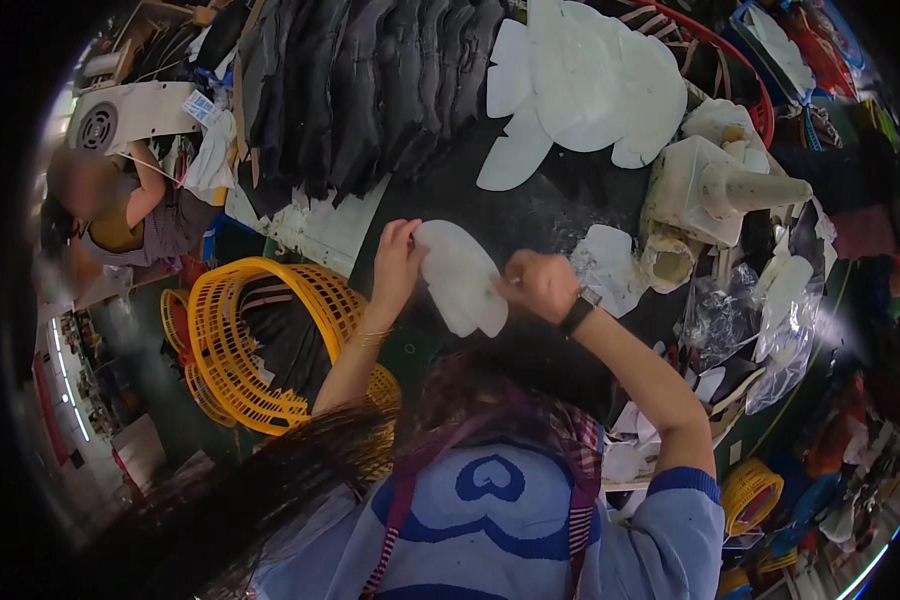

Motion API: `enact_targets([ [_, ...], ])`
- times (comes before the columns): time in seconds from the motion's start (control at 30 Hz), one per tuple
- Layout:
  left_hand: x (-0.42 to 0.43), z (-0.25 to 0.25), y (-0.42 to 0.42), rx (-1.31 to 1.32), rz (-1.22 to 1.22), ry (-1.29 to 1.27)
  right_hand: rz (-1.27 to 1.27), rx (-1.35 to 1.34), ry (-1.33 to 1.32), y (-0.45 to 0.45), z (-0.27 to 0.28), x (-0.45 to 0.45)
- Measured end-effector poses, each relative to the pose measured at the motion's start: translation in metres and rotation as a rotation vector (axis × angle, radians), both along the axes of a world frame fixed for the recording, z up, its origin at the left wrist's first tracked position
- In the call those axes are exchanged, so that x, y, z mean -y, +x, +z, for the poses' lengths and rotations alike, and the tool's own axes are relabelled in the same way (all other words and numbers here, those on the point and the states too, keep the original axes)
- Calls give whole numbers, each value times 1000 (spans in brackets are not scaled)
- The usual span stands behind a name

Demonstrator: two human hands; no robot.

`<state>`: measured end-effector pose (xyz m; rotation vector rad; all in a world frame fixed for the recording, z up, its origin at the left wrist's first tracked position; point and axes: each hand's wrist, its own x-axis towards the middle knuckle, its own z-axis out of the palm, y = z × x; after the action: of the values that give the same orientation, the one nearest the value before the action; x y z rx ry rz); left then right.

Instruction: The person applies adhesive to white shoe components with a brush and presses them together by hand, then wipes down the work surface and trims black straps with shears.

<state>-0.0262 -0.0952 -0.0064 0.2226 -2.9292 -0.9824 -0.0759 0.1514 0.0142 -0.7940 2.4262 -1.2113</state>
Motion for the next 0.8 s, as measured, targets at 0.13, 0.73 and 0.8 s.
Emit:
enact_targets([
  [0.13,2,-3,-3,-42,15,79,31,-314,-117,-53,-13,68],
  [0.73,-103,59,21,-513,-718,49,-746,-419,437,-3,55,-144],
  [0.8,-116,29,38,-369,-709,154,-794,101,213,-1,67,-120],
])
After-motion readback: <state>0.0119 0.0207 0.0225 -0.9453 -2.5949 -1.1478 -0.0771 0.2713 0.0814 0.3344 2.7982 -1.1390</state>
